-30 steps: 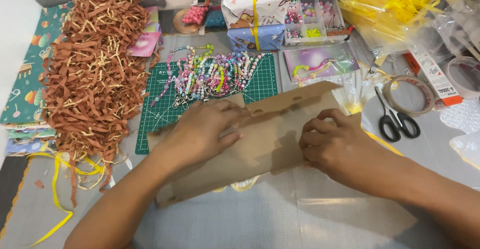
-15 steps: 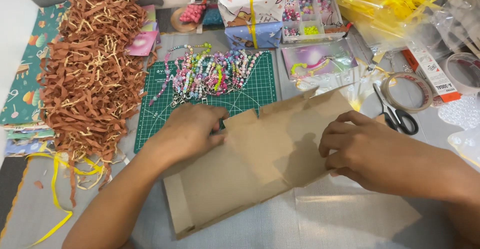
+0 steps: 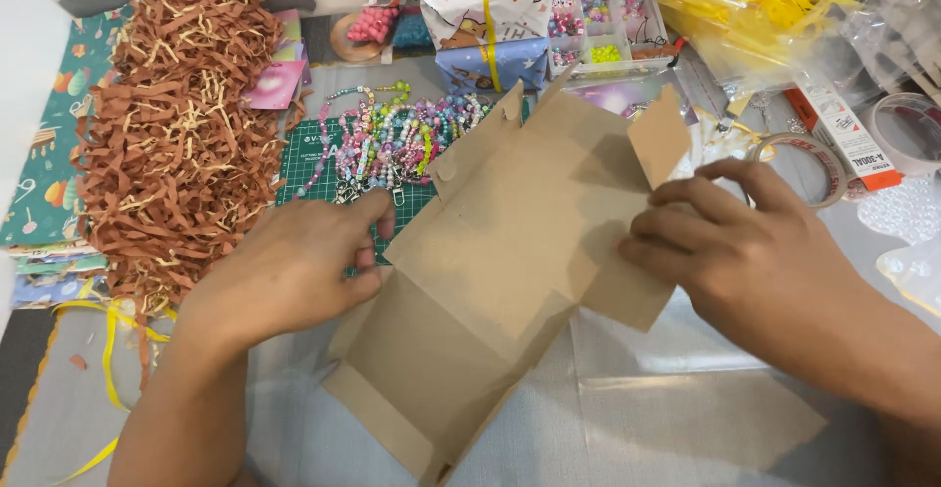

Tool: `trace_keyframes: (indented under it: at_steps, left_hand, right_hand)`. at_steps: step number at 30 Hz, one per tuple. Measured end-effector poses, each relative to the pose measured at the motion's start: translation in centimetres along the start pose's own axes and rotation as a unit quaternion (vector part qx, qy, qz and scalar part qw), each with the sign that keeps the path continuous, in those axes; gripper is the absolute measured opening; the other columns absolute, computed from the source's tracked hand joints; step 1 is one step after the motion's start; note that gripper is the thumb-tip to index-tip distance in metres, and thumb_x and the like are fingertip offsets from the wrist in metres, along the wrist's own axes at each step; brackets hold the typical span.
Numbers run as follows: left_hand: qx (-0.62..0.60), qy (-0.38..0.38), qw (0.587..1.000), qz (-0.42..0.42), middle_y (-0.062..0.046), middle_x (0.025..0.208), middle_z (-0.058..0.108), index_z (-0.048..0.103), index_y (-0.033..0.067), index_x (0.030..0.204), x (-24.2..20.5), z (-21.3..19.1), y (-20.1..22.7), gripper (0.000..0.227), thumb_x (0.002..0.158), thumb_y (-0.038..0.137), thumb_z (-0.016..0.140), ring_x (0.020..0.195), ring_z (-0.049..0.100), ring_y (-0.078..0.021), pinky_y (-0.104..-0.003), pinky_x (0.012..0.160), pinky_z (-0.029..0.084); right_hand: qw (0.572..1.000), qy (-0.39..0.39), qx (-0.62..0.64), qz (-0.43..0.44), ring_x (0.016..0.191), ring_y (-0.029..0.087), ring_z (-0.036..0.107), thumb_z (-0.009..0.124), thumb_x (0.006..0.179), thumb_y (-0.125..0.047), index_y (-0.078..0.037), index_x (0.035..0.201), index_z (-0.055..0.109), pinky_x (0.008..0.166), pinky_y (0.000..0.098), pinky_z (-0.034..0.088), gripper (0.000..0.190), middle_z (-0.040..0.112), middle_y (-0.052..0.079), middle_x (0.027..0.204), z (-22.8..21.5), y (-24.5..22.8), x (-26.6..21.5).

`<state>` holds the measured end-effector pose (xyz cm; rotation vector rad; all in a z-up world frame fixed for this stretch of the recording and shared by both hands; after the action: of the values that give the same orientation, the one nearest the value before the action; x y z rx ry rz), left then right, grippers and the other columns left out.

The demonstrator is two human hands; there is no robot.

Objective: Assembling a cardboard box by folding flaps and applying adhesive tape.

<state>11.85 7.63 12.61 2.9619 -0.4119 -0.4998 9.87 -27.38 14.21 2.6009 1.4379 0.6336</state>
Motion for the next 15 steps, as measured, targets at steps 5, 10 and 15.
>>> trace_keyframes:
  at_steps: [5, 10, 15]
  left_hand:
    - [-0.075, -0.037, 0.996, 0.034, 0.008, 0.089, 0.088, 0.051, 0.0284, 0.142, 0.9, 0.9, 2.4, 0.059, 0.091, 0.024, 0.080, 0.087, 0.083, -0.0272, -0.051, 0.076, 0.055]
    - [-0.152, -0.063, 0.984, 0.070, 0.007, 0.093, 0.089, 0.046, 0.0275, 0.153, 2.9, 2.8, 4.0, 0.073, 0.094, 0.025, 0.088, 0.088, 0.083, -0.0218, -0.044, 0.078, 0.057]
    - [-0.097, 0.021, 0.990, 0.102, 0.004, 0.081, 0.076, 0.058, 0.0263, 0.145, 4.1, 3.4, 3.5, 0.059, 0.100, 0.047, 0.090, 0.074, 0.073, -0.0262, -0.051, 0.064, 0.048]
  right_hand:
    - [0.998, -0.015, -0.036, 0.046, 0.132, 0.024, 0.074, 0.077, 0.074, -0.005, -0.035, 0.106, 0.085, 0.117, 0.0543, 0.048, 0.044, 0.084, -0.015, 0.122, 5.1, 4.9, 0.6]
    - [0.994, -0.029, -0.071, 0.083, 0.135, 0.024, 0.073, 0.083, 0.076, -0.010, -0.043, 0.104, 0.086, 0.118, 0.0578, 0.048, 0.044, 0.082, -0.021, 0.128, 8.4, 7.7, -0.2]
    - [0.984, -0.170, -0.050, 0.008, 0.165, 0.033, 0.045, 0.102, 0.043, -0.084, -0.035, 0.170, 0.047, 0.131, 0.0803, 0.030, 0.146, 0.056, 0.002, 0.167, 11.1, 5.4, -3.1]
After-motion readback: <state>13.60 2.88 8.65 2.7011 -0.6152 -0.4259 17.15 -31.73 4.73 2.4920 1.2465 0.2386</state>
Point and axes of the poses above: each hand's wrist, its own x-axis towards the middle knuckle, its own z-axis out of the palm, y = z × x, the point moved 7 cm from there along x, towards the middle knuckle
